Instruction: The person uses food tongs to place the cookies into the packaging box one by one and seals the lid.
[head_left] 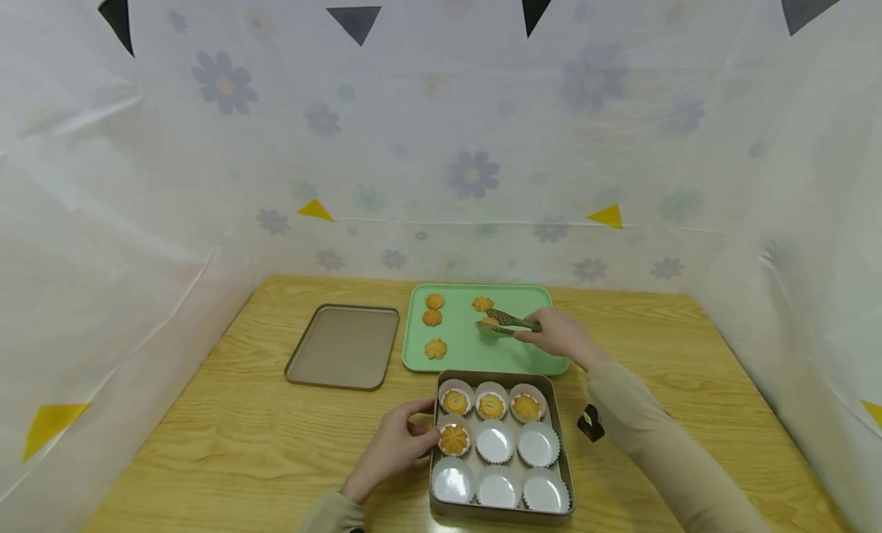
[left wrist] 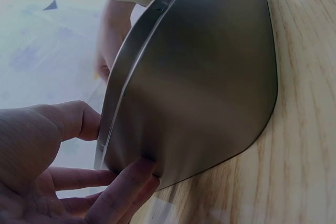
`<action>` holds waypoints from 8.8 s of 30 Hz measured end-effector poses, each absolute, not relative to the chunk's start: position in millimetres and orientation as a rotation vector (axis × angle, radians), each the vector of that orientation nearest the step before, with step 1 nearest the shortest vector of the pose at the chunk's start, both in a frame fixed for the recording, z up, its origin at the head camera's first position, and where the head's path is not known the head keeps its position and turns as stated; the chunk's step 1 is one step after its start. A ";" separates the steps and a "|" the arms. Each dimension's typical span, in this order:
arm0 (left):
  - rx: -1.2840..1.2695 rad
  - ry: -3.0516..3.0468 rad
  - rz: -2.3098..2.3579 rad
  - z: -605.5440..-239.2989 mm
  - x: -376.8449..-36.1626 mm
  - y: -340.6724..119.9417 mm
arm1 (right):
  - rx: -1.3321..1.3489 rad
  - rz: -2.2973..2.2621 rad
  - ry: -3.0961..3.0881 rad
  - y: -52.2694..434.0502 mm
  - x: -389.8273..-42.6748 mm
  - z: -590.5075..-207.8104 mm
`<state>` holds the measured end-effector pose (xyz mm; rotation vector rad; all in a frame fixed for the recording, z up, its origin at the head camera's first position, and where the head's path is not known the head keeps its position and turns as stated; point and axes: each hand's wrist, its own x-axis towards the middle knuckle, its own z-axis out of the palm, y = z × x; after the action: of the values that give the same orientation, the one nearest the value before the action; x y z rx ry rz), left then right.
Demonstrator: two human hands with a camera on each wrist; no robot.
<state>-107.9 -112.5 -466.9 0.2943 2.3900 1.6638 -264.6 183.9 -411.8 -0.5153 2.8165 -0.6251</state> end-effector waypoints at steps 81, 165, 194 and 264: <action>0.299 2.411 1.653 -466.9 -107.1 -112.4 | -1.110 -0.539 2.756 222.9 -132.7 -400.5; 0.302 2.418 1.671 -468.2 -109.2 -113.5 | -0.458 -0.831 2.795 212.4 -259.2 -415.6; 0.296 2.362 1.704 -468.6 -109.6 -113.7 | -0.285 -0.440 2.822 160.3 -333.2 -422.2; 0.299 2.395 1.667 -468.8 -113.2 -113.0 | -0.783 -0.729 2.731 232.0 -244.6 -379.9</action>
<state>-113.2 -113.0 -468.8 0.2988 2.3955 1.6674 -244.6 232.0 -379.9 -0.7826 2.7313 -0.7293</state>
